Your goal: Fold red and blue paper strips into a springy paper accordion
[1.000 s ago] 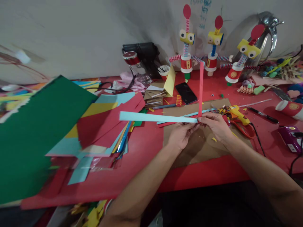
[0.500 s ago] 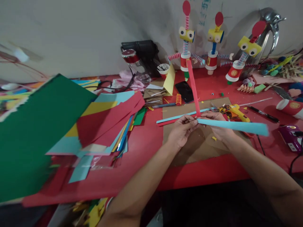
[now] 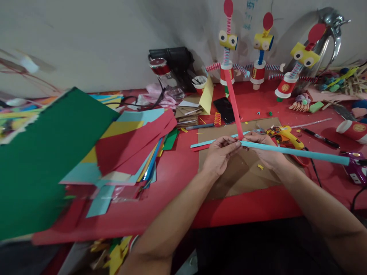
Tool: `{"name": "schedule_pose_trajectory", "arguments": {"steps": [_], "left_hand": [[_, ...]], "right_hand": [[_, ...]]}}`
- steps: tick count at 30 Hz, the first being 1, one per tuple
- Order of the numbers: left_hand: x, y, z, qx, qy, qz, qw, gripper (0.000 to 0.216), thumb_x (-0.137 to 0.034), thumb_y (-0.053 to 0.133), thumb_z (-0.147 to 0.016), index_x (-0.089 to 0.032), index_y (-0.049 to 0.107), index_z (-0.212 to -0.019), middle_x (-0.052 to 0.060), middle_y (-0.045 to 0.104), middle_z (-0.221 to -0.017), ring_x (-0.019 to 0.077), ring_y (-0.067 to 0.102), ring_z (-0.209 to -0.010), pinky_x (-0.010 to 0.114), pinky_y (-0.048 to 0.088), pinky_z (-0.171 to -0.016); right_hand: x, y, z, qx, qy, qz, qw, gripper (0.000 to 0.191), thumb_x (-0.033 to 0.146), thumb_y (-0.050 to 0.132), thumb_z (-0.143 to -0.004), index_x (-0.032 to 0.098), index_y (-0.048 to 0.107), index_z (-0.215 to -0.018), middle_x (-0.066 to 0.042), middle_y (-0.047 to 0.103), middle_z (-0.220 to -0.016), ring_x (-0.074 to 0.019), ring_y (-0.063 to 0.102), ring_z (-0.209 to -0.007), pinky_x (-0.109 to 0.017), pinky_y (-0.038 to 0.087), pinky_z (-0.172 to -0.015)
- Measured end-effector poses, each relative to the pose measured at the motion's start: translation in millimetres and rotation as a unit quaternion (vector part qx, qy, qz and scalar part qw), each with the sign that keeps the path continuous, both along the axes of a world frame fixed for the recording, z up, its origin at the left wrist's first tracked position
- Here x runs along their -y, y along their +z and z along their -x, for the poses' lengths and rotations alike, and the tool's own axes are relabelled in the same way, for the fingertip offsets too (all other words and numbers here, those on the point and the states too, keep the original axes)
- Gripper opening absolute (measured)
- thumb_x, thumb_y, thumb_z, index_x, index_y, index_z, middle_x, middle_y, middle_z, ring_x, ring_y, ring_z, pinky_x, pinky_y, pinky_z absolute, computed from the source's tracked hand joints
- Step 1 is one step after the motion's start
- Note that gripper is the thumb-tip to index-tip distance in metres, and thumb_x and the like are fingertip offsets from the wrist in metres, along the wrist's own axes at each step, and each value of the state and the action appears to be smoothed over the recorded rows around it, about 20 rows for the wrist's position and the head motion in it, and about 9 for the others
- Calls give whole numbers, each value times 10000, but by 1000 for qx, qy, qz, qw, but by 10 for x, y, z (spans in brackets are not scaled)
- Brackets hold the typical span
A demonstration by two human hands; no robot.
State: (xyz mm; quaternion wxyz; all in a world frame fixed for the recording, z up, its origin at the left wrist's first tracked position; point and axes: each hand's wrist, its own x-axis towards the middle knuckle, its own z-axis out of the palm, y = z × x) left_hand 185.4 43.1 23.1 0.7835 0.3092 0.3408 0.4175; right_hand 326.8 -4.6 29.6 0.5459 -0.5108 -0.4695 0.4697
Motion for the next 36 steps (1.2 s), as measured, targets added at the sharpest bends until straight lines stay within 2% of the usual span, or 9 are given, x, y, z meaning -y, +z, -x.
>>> {"name": "schedule_pose_trajectory", "arguments": {"steps": [4,6,8,12,17,21,27,31,36], "left_hand": [[8,54,-19,-2,38,-9,999,278,-154,869,-472,-169,634,-619,-50,652,-606,75,631,-576,223,556,-663],[14,71,-23,1,57,-9,998,262,-141,856,-479,-176,641,-625,-52,652,-598,70,621,-571,221,547,-662],[26,73,-26,5,69,-8,998,255,-135,848,-487,-178,665,-659,-46,669,-616,75,630,-591,231,544,-682],[56,51,-33,8,50,-5,999,252,-166,839,-516,-173,719,-737,-1,732,-715,119,677,-687,298,543,-781],[68,40,-17,-17,36,7,999,192,-170,831,-506,-178,732,-670,13,741,-686,128,673,-672,304,522,-781],[51,28,2,-37,47,7,998,189,-142,829,-490,-184,717,-637,-3,718,-648,125,663,-652,291,517,-745],[46,53,-12,-17,36,-20,999,258,-109,820,-485,-197,737,-713,-24,713,-689,99,641,-676,248,503,-738],[68,89,-3,-82,1,-59,995,197,-146,806,-518,-187,757,-704,-1,720,-670,132,645,-687,279,506,-753],[60,56,40,-129,14,-101,986,97,-161,796,-551,-185,744,-629,-23,674,-577,108,602,-601,249,490,-669]], "right_hand": [[28,9,52,9,-2,-17,1000,266,461,782,-680,260,762,-853,9,625,-789,-144,578,-783,-329,512,-772],[41,2,106,-29,3,-12,999,311,450,802,-651,257,748,-888,3,665,-872,-155,615,-857,-349,523,-841],[47,-11,160,-71,-27,-14,997,297,437,793,-665,244,736,-884,-5,699,-906,-158,640,-871,-357,527,-865],[39,-29,202,-44,-106,-41,993,184,385,755,-714,217,716,-777,-6,715,-784,-153,644,-761,-338,539,-767],[32,-38,160,59,-121,-58,989,140,332,702,-754,196,713,-726,-9,702,-737,-140,612,-687,-301,503,-666],[25,-57,156,33,-128,-13,991,210,386,715,-727,190,710,-652,8,642,-619,-129,554,-604,-286,463,-587],[18,-45,176,-17,-133,-24,991,193,395,746,-695,203,734,-681,9,635,-615,-134,563,-618,-291,474,-607],[24,-78,197,2,-123,-59,991,178,395,753,-696,218,744,-697,-13,686,-719,-152,622,-677,-313,521,-664],[71,-73,234,71,-141,-131,979,101,338,714,-768,247,755,-768,-43,729,-854,-190,680,-802,-352,557,-739]]}}
